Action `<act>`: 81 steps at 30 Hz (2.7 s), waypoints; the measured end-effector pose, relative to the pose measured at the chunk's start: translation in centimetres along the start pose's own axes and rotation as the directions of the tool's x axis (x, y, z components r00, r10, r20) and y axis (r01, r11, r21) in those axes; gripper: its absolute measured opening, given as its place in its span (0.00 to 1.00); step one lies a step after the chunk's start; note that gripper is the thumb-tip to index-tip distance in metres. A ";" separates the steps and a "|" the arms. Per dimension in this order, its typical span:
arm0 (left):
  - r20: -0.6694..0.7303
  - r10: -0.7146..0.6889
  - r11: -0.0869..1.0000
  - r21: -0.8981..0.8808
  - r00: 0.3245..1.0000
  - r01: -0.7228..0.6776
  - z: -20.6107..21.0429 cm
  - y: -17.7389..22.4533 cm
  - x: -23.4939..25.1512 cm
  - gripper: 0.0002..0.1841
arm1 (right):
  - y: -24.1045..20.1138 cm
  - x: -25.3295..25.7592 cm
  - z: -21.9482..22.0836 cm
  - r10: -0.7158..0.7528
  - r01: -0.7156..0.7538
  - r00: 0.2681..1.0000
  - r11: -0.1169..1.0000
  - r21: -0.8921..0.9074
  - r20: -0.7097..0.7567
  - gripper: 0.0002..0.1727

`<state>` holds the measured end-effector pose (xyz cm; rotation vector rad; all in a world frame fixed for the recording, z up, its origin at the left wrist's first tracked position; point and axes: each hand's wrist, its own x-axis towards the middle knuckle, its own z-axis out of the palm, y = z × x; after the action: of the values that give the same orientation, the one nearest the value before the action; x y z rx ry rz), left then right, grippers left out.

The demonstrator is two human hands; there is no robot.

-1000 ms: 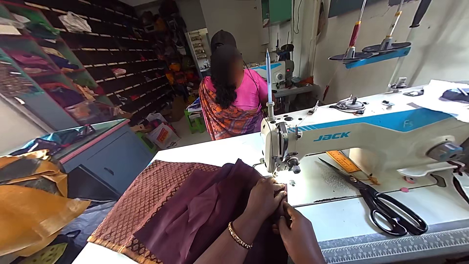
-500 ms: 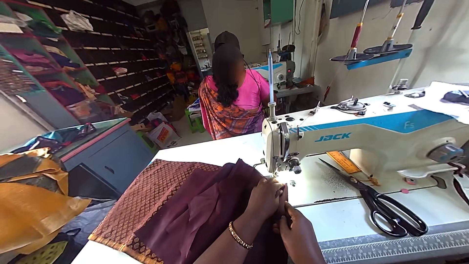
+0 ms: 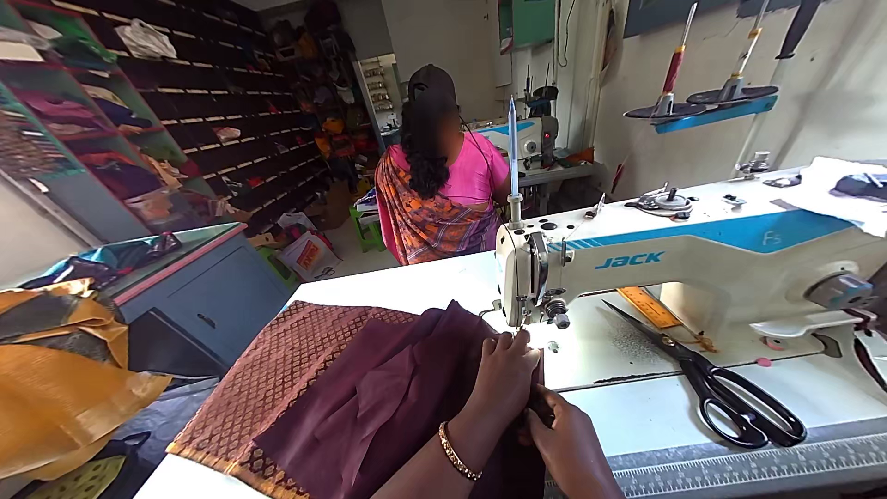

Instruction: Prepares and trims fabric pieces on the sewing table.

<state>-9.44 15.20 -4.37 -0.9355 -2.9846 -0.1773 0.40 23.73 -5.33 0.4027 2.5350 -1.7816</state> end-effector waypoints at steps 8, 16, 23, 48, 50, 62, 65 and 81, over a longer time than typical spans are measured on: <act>0.055 0.053 0.996 0.069 0.997 -0.056 -0.2 0.4 -0.2 0.22 | 0.4 0.2 -0.8 -0.005 -0.006 0.997 0.990 0.141 0.080 0.21; 0.054 0.042 0.999 -0.029 0.998 -0.041 -0.5 -0.3 0.0 0.20 | 0.7 0.4 -0.7 -0.016 -0.001 0.995 0.986 0.168 0.099 0.22; 0.117 0.049 0.997 -0.057 0.992 -0.042 -1.0 -0.7 0.0 0.20 | 0.3 -0.2 -0.5 -0.016 0.013 0.998 0.999 0.047 0.066 0.23; 0.244 -0.096 0.983 -0.129 0.965 0.131 -0.3 -1.3 -4.4 0.29 | 4.4 4.6 -7.3 -0.294 0.201 0.917 0.924 -0.324 -0.268 0.13; 0.227 -0.099 0.980 -0.147 0.969 0.135 -0.2 -1.3 -4.2 0.29 | 4.4 4.6 -7.3 -0.311 0.224 0.916 0.920 -0.322 -0.254 0.12; 0.237 -0.140 0.941 -0.270 0.961 0.204 -0.9 -1.1 -1.9 0.29 | 4.0 5.5 -7.4 -0.286 0.187 0.920 0.921 -0.340 -0.268 0.10; 0.247 -0.155 0.929 -0.292 0.957 0.226 -1.1 -1.2 -1.6 0.28 | 4.1 5.8 -7.5 -0.255 0.161 0.928 0.932 -0.325 -0.272 0.09; 0.279 -0.186 0.885 -0.368 0.942 0.284 -1.5 -1.3 -0.7 0.29 | 4.7 5.3 -7.4 -0.324 0.232 0.910 0.915 -0.330 -0.260 0.10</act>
<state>-9.69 13.58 -3.08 -0.6367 -3.3526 -0.7669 -2.74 33.10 -7.94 0.3416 3.1653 -1.4701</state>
